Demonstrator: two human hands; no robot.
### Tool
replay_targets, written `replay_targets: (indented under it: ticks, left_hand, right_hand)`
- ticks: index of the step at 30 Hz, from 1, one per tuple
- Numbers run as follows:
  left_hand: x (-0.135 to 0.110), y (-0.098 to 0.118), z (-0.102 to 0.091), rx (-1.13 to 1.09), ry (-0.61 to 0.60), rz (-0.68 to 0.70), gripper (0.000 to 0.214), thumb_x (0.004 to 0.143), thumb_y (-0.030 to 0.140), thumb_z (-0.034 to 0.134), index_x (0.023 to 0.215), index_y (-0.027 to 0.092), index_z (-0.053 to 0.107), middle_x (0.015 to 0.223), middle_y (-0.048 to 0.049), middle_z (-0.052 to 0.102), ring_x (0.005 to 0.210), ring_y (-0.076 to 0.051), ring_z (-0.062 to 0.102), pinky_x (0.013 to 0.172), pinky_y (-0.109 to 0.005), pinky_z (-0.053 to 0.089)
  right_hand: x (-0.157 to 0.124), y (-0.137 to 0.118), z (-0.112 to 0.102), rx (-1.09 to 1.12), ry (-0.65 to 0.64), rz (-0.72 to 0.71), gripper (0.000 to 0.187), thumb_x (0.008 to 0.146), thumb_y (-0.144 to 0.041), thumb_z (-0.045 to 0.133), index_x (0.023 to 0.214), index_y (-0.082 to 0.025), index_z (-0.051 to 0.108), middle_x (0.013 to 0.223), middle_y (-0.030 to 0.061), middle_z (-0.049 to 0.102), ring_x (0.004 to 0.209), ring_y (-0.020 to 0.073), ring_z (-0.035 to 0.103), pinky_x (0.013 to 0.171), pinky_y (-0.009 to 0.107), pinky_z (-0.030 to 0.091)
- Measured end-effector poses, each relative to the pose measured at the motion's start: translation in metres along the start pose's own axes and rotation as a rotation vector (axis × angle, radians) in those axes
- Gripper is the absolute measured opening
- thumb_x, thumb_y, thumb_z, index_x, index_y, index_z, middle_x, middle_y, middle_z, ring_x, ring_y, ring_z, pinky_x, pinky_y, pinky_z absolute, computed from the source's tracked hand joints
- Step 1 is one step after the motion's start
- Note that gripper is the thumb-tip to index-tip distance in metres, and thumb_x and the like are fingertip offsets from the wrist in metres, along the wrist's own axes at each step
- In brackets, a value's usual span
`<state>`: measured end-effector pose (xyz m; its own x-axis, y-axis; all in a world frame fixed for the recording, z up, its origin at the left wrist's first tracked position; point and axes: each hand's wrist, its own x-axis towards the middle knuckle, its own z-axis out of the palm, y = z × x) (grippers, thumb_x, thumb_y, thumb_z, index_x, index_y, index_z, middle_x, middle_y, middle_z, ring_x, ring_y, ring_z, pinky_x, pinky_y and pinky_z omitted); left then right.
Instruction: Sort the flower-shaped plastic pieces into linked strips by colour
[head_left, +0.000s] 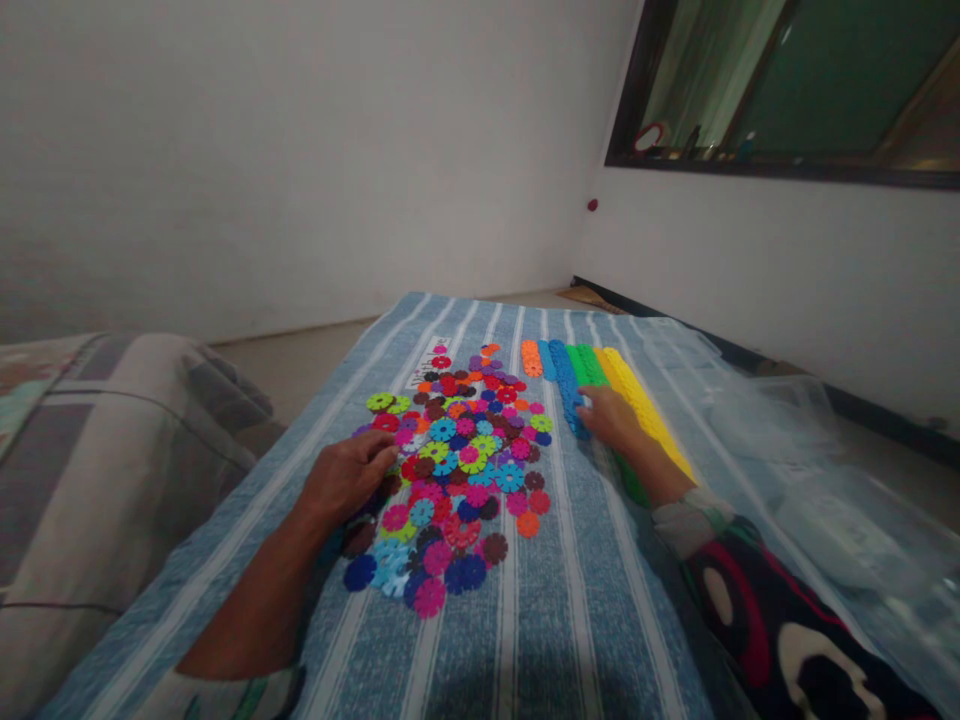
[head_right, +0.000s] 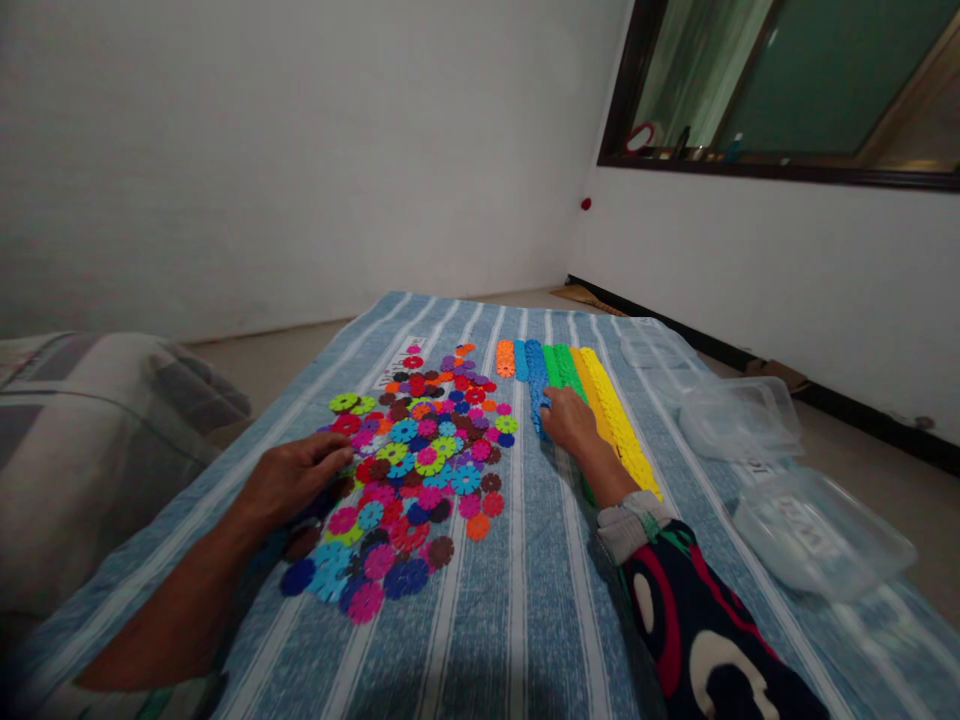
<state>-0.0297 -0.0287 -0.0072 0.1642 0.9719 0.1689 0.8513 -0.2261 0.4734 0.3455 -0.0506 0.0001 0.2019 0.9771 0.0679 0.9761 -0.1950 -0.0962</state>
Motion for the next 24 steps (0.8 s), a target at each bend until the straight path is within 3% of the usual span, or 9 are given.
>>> replay_targets:
  ticks: [5, 11, 24]
  left_hand:
    - [0.002, -0.003, 0.001, 0.025, -0.02, 0.039, 0.035, 0.075, 0.047, 0.045, 0.087, 0.027, 0.073, 0.098, -0.0035, 0.077, 0.094, -0.027, 0.069, 0.087, -0.035, 0.051]
    - [0.002, -0.005, 0.001, 0.035, -0.028, 0.058, 0.04, 0.077, 0.048, 0.043, 0.09, 0.026, 0.072, 0.099, -0.0055, 0.077, 0.092, -0.027, 0.07, 0.085, -0.036, 0.051]
    - [-0.001, 0.002, -0.001, 0.004, -0.045, 0.038, 0.039, 0.076, 0.047, 0.043, 0.09, 0.027, 0.073, 0.097, -0.004, 0.077, 0.091, -0.026, 0.07, 0.085, -0.035, 0.051]
  right_hand:
    - [-0.011, -0.019, 0.004, 0.063, 0.023, 0.089, 0.042, 0.095, -0.037, 0.052, 0.135, -0.025, 0.056, 0.125, 0.0133, 0.06, 0.116, 0.0246, 0.059, 0.093, 0.032, 0.046]
    - [-0.004, -0.043, 0.014, 0.076, 0.088, 0.239, 0.05, 0.094, -0.037, 0.054, 0.136, -0.012, 0.047, 0.126, 0.0217, 0.057, 0.118, 0.0309, 0.057, 0.091, 0.04, 0.049]
    - [0.005, -0.046, 0.017, 0.087, 0.076, 0.25, 0.04, 0.095, -0.022, 0.046, 0.132, -0.008, 0.05, 0.126, 0.0266, 0.059, 0.119, 0.0339, 0.058, 0.091, 0.042, 0.048]
